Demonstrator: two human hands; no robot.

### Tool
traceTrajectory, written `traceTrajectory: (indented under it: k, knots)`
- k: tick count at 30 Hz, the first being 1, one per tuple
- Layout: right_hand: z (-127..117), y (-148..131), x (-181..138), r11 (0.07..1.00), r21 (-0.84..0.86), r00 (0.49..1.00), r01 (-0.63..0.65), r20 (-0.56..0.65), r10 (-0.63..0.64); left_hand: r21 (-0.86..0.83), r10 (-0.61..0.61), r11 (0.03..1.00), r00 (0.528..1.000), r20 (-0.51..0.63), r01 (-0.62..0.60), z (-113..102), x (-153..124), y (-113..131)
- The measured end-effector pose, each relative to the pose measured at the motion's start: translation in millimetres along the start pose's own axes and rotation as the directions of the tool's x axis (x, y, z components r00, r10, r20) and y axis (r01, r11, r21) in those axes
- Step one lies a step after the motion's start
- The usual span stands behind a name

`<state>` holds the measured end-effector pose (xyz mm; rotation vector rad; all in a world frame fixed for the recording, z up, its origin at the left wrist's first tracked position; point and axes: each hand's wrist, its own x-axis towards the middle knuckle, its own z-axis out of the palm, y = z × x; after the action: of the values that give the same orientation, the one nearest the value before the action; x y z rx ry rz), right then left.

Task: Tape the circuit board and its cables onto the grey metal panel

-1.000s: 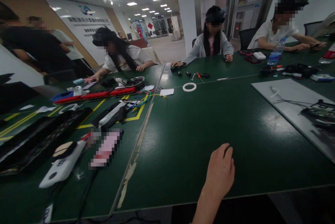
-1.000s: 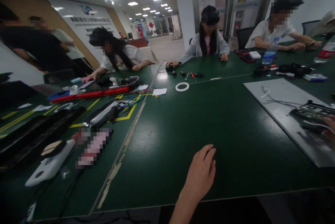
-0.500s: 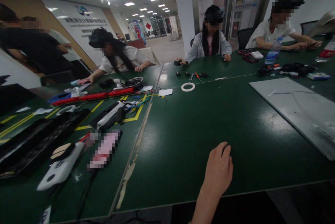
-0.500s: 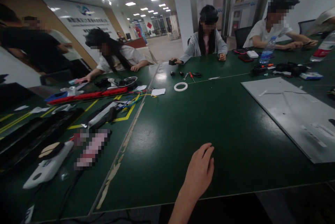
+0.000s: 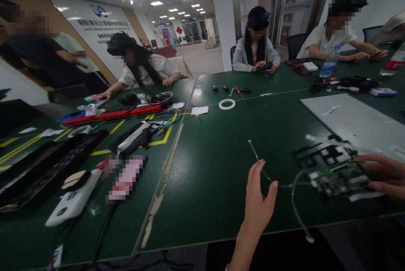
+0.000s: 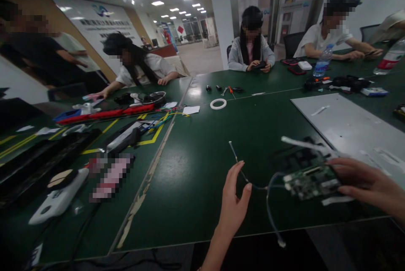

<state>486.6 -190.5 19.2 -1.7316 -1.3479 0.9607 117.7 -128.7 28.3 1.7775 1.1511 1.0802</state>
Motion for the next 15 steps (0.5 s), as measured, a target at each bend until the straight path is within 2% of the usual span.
traceTrajectory:
  k: [2,4,6,8,10,11,13,15]
  knots:
    - [34,-34,-2,0.995,0.100,0.955,-0.005,0.295,-0.024,-0.089,-0.025,0.996,0.998,-0.065,0.019,0,2,-5]
    - [63,-62,-2,0.985,0.173,0.893,0.006,0.442,-0.083,-0.125,-0.073,0.990,0.989,-0.129,0.056,-2,3,-10]
    - [81,-79,0,0.978,0.209,0.856,0.023,0.502,-0.128,-0.116,-0.108,0.990,0.971,-0.211,0.085,-6,4,-12]
    - [90,-87,4,0.975,0.217,0.844,0.035,0.517,-0.145,-0.089,-0.111,0.992,0.948,-0.298,0.088,-12,4,-11]
    - [95,-89,8,0.976,0.211,0.835,0.047,0.529,-0.155,-0.106,-0.099,0.992,0.943,-0.318,0.068,-19,4,-8]
    - [96,-89,9,0.977,0.207,0.826,0.058,0.539,-0.163,-0.157,-0.108,0.985,0.956,-0.271,0.067,-22,5,-5]
    - [100,-91,11,0.976,0.203,0.804,0.076,0.566,-0.181,-0.350,-0.170,0.927,0.983,-0.069,0.135,-26,4,-1]
    - [104,-93,12,0.973,0.218,0.789,0.075,0.583,-0.192,-0.532,-0.261,0.796,0.957,0.128,0.288,-27,2,2]
